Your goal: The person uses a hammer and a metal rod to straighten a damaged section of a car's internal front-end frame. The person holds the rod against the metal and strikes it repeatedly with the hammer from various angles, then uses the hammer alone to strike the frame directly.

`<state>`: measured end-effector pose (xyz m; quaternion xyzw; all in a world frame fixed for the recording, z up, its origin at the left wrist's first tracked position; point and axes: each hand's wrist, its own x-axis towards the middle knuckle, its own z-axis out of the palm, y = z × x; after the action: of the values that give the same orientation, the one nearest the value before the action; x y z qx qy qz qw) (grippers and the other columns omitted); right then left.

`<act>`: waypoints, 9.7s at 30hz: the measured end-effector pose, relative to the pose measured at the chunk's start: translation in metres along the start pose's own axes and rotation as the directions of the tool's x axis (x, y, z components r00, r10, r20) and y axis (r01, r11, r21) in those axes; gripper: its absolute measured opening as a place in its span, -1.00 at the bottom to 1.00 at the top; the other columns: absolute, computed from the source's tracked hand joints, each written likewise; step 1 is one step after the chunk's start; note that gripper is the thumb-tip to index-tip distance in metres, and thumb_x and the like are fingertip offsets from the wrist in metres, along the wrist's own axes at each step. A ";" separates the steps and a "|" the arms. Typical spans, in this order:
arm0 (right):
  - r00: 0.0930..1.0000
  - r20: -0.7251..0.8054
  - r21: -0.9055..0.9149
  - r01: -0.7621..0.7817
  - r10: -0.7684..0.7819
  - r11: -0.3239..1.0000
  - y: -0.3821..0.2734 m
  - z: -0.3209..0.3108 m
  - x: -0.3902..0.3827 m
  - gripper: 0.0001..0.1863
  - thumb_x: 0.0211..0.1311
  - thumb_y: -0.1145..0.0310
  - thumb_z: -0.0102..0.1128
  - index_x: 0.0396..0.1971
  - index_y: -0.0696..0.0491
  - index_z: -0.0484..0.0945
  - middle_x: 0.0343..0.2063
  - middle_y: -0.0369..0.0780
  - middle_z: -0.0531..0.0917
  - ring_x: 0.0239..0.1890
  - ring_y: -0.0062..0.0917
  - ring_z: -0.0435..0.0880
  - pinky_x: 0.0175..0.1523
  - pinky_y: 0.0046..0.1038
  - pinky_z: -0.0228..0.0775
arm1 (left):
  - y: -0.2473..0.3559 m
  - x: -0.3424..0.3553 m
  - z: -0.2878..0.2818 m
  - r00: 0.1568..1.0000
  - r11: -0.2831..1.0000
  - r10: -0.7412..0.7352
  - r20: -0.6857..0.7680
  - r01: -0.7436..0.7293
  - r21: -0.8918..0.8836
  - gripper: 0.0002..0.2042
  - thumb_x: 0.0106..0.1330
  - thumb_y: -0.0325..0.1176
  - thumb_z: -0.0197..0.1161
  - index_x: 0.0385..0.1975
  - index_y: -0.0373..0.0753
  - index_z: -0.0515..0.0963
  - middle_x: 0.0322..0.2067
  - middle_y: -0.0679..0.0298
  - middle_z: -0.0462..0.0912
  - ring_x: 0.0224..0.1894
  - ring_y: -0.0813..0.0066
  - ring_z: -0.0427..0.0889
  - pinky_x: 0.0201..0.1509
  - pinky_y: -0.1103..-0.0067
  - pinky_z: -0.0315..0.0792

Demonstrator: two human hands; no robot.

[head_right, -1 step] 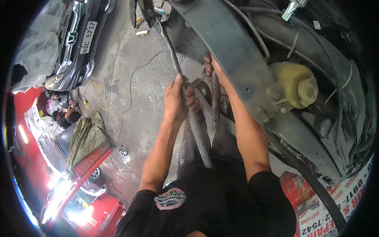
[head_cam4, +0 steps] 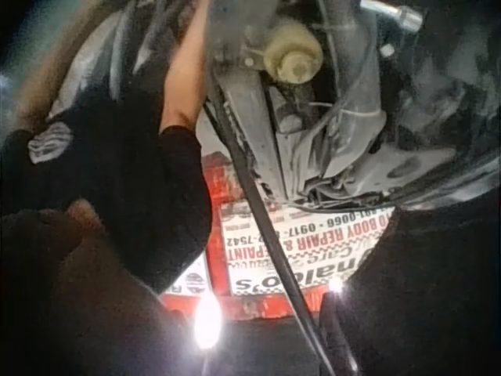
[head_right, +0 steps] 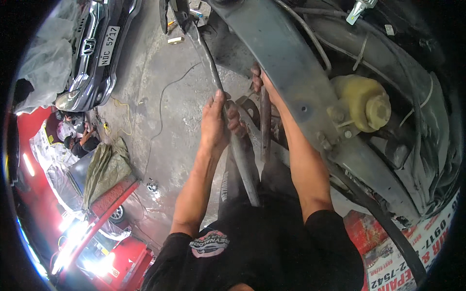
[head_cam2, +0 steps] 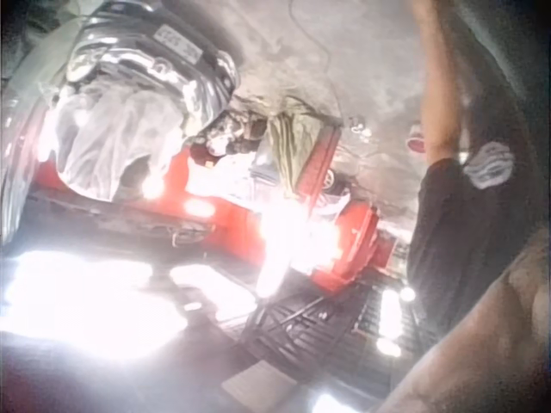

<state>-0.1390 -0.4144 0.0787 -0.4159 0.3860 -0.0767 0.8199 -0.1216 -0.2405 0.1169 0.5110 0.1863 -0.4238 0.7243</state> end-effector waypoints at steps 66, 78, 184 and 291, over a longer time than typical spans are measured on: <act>0.998 -0.019 -0.060 0.051 -0.053 0.997 -0.007 0.036 0.040 -0.51 0.48 -0.14 0.11 0.00 0.02 0.53 -0.62 -0.40 0.36 -0.72 -0.72 0.34 -0.64 -0.57 0.21 | -0.085 0.172 -0.120 0.783 0.683 0.612 -0.114 -0.450 0.575 -0.36 0.53 0.24 0.01 -0.65 -0.22 0.37 -0.74 0.37 0.38 -0.71 0.59 0.33 -0.65 0.53 0.17; 1.000 0.022 -0.112 0.022 -0.019 0.993 0.010 0.010 0.032 -0.51 0.51 -0.12 0.08 -0.02 0.07 0.50 -0.70 -0.42 0.32 -0.77 -0.73 0.28 -0.64 -0.56 0.21 | -0.086 0.167 -0.126 0.771 0.641 0.629 -0.101 -0.440 0.629 -0.37 0.53 0.22 0.04 -0.64 -0.22 0.37 -0.74 0.37 0.37 -0.71 0.59 0.33 -0.65 0.54 0.19; 0.668 0.345 -0.872 0.488 -0.659 0.037 0.046 0.018 -0.038 -0.73 0.34 0.38 0.20 -0.09 0.24 0.62 -0.31 0.05 0.67 -0.27 0.04 0.69 -0.13 -0.08 0.57 | -0.072 0.146 -0.104 0.919 0.902 0.394 -0.003 -0.386 0.192 -0.54 0.54 0.04 0.17 -0.48 -0.22 0.45 -0.63 0.32 0.50 -0.66 0.57 0.42 -0.62 0.56 0.32; 0.924 -0.137 -0.757 0.135 -0.357 0.639 0.358 -0.061 -0.064 -0.51 0.22 0.17 0.32 -0.01 0.27 0.62 -0.27 0.16 0.70 -0.18 0.09 0.72 -0.10 -0.08 0.59 | -0.039 0.166 -0.051 0.870 0.843 0.490 0.054 -0.489 0.224 -0.55 0.55 0.09 0.13 -0.44 -0.16 0.30 -0.72 0.40 0.28 -0.78 0.59 0.25 -0.74 0.53 0.16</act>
<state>-0.2960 -0.1940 -0.1717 -0.7440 0.4324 -0.0838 0.5025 -0.0496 -0.2693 -0.0434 0.6230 0.0014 -0.2425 0.7437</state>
